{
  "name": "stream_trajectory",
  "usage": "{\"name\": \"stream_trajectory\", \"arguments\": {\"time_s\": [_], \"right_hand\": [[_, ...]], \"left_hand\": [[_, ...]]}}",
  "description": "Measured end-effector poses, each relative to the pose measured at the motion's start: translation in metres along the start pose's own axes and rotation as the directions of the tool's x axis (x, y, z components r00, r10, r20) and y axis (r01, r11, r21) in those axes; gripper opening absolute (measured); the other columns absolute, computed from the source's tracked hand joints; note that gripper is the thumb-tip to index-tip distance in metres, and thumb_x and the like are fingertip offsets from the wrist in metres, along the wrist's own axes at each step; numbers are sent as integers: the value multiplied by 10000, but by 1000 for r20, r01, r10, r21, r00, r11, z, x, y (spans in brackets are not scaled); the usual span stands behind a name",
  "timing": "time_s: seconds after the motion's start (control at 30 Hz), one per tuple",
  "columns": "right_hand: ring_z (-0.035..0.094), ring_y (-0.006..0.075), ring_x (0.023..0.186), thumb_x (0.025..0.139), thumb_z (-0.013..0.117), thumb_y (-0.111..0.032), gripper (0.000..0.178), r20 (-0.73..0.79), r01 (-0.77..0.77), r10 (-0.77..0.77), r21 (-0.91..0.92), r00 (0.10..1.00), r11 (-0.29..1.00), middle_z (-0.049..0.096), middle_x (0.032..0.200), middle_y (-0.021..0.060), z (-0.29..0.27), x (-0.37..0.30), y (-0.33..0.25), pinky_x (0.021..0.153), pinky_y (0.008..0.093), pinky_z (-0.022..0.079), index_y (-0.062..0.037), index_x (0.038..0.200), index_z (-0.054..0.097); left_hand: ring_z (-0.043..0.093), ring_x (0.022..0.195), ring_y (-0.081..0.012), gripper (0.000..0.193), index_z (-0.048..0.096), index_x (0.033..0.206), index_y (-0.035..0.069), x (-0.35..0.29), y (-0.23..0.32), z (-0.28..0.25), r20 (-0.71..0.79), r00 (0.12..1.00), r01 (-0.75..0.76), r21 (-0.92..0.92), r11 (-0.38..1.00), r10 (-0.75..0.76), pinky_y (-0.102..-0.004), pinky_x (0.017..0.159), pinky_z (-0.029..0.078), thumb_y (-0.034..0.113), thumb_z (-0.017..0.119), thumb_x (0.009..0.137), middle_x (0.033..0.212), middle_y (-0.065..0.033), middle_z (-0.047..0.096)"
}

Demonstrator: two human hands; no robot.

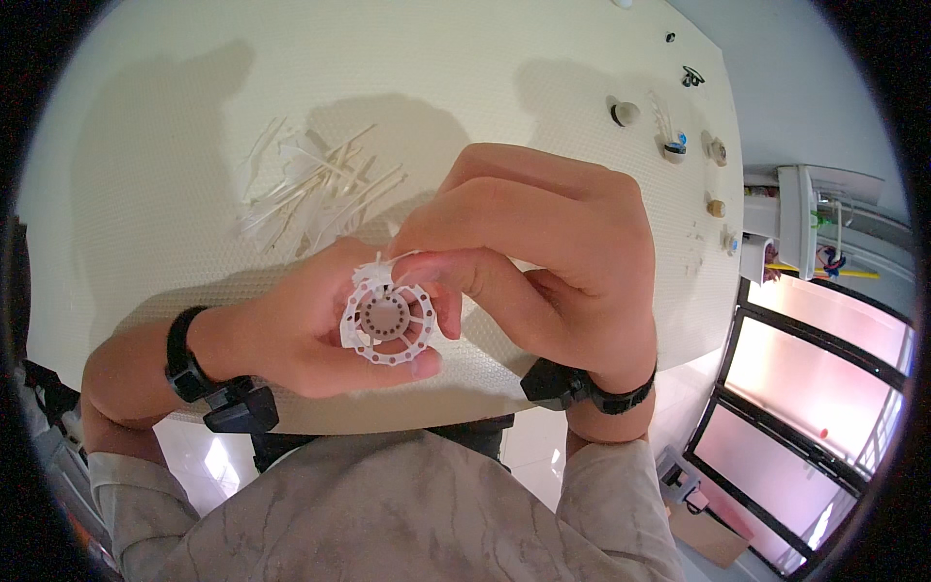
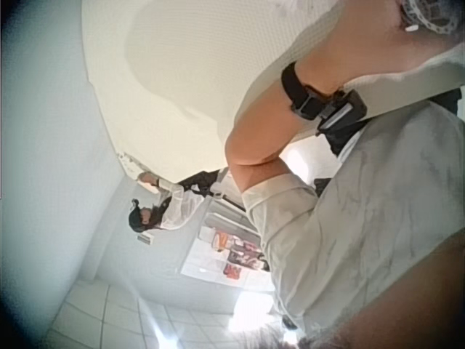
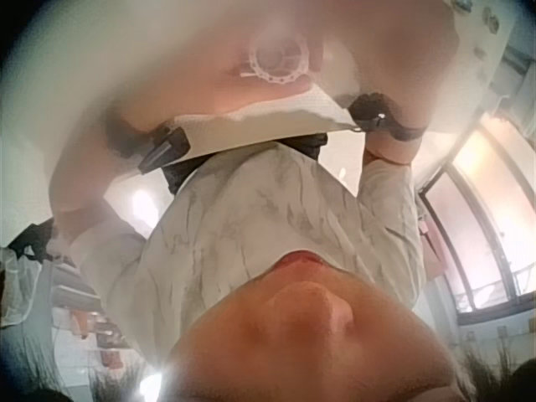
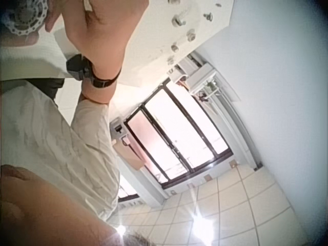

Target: The recorder is assembling badminton shuttlecocks by inserting feathers into a plastic base frame and attaching the cork tip.

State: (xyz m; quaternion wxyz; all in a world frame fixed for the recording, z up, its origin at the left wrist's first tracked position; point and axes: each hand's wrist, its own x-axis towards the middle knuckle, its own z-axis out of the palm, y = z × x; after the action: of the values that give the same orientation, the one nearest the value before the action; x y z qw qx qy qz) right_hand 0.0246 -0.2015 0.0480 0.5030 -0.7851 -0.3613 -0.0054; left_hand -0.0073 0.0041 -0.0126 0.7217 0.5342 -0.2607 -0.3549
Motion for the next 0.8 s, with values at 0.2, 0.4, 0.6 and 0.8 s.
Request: {"name": "stream_trajectory", "arguments": {"time_s": [0.2, 0.4, 0.6, 0.8], "right_hand": [[542, 150, 575, 806, 788, -91, 137, 38, -70, 71, -26, 997, 997, 667, 705, 101, -2, 2, -4, 506, 262, 355, 21, 843, 719], [531, 149, 567, 776, 786, -47, 112, 59, -59, 59, 12, 997, 998, 658, 700, 96, 0, 1, -1, 506, 265, 354, 26, 831, 721], [539, 150, 569, 746, 782, -14, 107, 61, -59, 58, 13, 996, 998, 667, 707, 100, 2, 1, -1, 507, 265, 353, 27, 823, 720], [536, 157, 570, 767, 776, -1, 78, 30, -100, 102, -60, 994, 993, 679, 702, 101, -2, 1, -8, 525, 273, 363, 24, 810, 716]], "left_hand": [[604, 865, -105, 241, 614, 1094, 38, 0, -2, -3, 34, 999, -34, 62, 997, 32, -272, 738, 480, 95, 745, 900, 983, -23, 634], [616, 852, -112, 231, 620, 1084, 35, -1, -2, -2, 25, 999, -37, 47, 998, 36, -272, 724, 487, 101, 745, 901, 976, -26, 643], [617, 805, -107, 212, 622, 1061, 39, -1, -4, -2, 20, 998, -52, 43, 998, 51, -266, 693, 483, 104, 747, 903, 930, -15, 646], [617, 782, -112, 176, 636, 1023, 56, 0, -6, 0, -10, 994, -110, 31, 993, 111, -265, 679, 480, 101, 751, 898, 890, -9, 650]]}}
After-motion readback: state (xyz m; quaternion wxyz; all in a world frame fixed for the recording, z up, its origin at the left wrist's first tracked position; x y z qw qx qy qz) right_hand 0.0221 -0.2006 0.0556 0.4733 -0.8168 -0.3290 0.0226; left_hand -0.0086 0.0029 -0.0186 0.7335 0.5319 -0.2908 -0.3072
